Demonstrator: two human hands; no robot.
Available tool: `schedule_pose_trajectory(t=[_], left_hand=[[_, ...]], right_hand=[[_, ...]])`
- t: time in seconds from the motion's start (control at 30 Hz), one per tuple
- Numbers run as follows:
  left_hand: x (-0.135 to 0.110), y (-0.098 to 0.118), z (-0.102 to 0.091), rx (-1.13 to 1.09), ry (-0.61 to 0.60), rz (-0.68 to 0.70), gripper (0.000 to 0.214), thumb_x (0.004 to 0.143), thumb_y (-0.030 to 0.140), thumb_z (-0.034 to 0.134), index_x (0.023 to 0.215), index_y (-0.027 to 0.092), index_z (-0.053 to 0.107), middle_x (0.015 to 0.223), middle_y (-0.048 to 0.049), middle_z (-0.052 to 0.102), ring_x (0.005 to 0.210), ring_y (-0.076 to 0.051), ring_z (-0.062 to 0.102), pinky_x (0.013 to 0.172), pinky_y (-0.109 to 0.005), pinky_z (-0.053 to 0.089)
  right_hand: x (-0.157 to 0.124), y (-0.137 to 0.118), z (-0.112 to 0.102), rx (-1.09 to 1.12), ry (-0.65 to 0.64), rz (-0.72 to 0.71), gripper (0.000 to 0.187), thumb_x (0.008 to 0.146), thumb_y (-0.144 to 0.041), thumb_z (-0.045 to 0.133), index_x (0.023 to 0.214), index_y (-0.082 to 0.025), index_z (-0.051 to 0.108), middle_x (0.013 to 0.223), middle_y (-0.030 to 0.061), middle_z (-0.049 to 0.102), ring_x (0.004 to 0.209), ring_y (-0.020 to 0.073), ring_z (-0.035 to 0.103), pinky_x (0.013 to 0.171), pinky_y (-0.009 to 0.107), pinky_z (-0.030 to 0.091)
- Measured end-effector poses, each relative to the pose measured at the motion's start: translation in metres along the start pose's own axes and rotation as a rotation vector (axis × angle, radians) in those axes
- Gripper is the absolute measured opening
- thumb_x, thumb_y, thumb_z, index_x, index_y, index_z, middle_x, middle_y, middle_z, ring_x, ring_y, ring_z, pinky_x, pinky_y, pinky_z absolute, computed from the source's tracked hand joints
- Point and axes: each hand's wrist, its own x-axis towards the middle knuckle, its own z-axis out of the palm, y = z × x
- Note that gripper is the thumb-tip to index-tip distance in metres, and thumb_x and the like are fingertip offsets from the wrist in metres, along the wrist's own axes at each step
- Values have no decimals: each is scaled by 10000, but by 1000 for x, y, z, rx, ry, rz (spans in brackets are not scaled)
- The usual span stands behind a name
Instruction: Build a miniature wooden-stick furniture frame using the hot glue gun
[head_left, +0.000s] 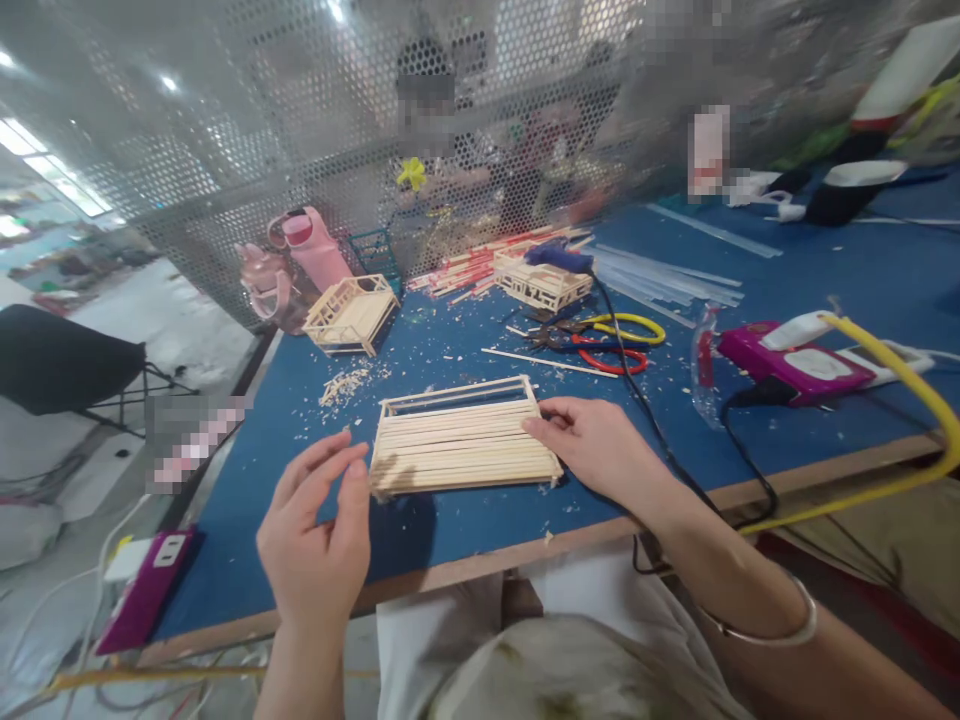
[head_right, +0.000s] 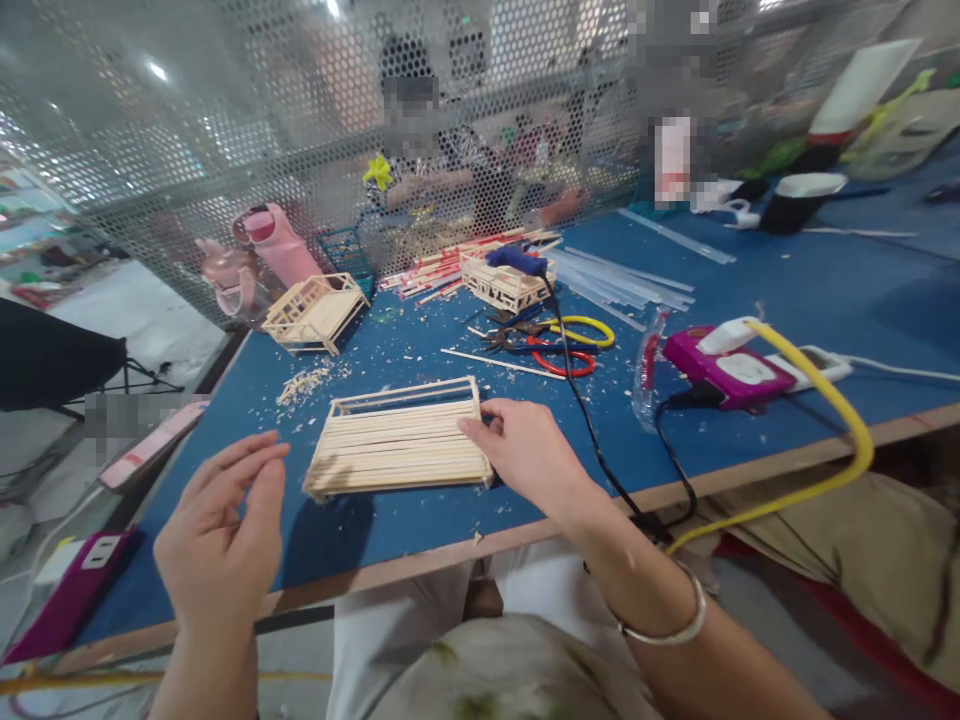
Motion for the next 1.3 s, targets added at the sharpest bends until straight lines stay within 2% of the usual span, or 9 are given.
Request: schedule_pose_trajectory(t=[0.13, 0.3, 0.47, 0.57, 0.73, 0.87, 1.1, 1.2, 1.3], left_hand=[[-9, -20, -4, 1, 37, -216, 175, 802, 349, 639, 783, 199, 727, 818, -47, 741, 797, -192, 683, 804, -321, 515], [-13, -32, -5, 64, 55, -543, 263, 802, 418, 586, 851, 197, 721, 631, -7, 701, 610, -168, 654, 668, -291, 520], [-17, -31, 10, -126, -129, -514, 343, 797, 296, 517, 1084, 183, 668, 1022, -75, 748, 844, -180, 709, 755, -284, 556], [-24, -28, 15, -132, -220, -538, 415, 759, 306, 563, 1143, 172, 648, 996, -83, 761, 883, -207, 716, 775, -304, 568], [-38, -24, 8, -181, -176, -579, 410, 739, 370, 631, 1109, 195, 669, 927, -68, 773, 863, -221, 723, 755, -303, 578], [-42, -19, 4, -315, -131, -684, 353, 834, 398, 534, 1077, 181, 671, 966, -81, 763, 871, -214, 721, 774, -321, 580], [-34, -15, 4, -92, 68, -544, 251, 790, 400, 616, 861, 185, 721, 708, -31, 739, 646, -168, 693, 645, -260, 544], [-38, -21, 1, -84, 26, -520, 250, 780, 411, 606, 745, 181, 700, 637, -26, 707, 589, -160, 657, 599, -255, 520], [-44, -26, -2, -117, -95, -471, 231, 754, 410, 623, 763, 186, 682, 680, -28, 702, 625, -162, 645, 624, -261, 517]], right_hand=[[-8, 3, -9, -174, 119, -54, 331, 819, -491, 512, 745, -200, 651, 551, -4, 598, 502, 138, 512, 509, 264, 372], [-30, 11, -12, -120, 130, -83, 315, 842, -469, 479, 712, -216, 612, 551, -6, 586, 478, 125, 507, 457, 237, 389], [-47, 20, -6, -261, 62, -200, 158, 724, -371, 675, 755, -217, 649, 644, 2, 625, 568, 143, 567, 507, 243, 443], [-48, 24, -6, -301, 79, -289, 124, 790, -326, 626, 736, -217, 651, 693, 23, 659, 608, 151, 602, 540, 254, 460], [-40, 27, -10, -308, 134, -334, 151, 833, -298, 569, 754, -215, 668, 698, 32, 681, 587, 155, 613, 565, 270, 484], [-35, 29, -9, -271, 142, -307, 149, 810, -317, 583, 739, -218, 668, 628, 10, 640, 537, 142, 584, 528, 261, 476], [-41, 34, -9, -211, 223, -222, 108, 741, -264, 588, 831, -219, 625, 605, -7, 617, 481, 129, 538, 456, 246, 449], [-51, 36, -14, -237, 203, -406, 35, 765, -212, 589, 765, -238, 566, 598, -17, 596, 485, 123, 532, 475, 243, 450], [-61, 36, -14, -284, 7, -661, 48, 791, -213, 635, 830, -226, 610, 694, 16, 649, 618, 148, 602, 574, 263, 481]])
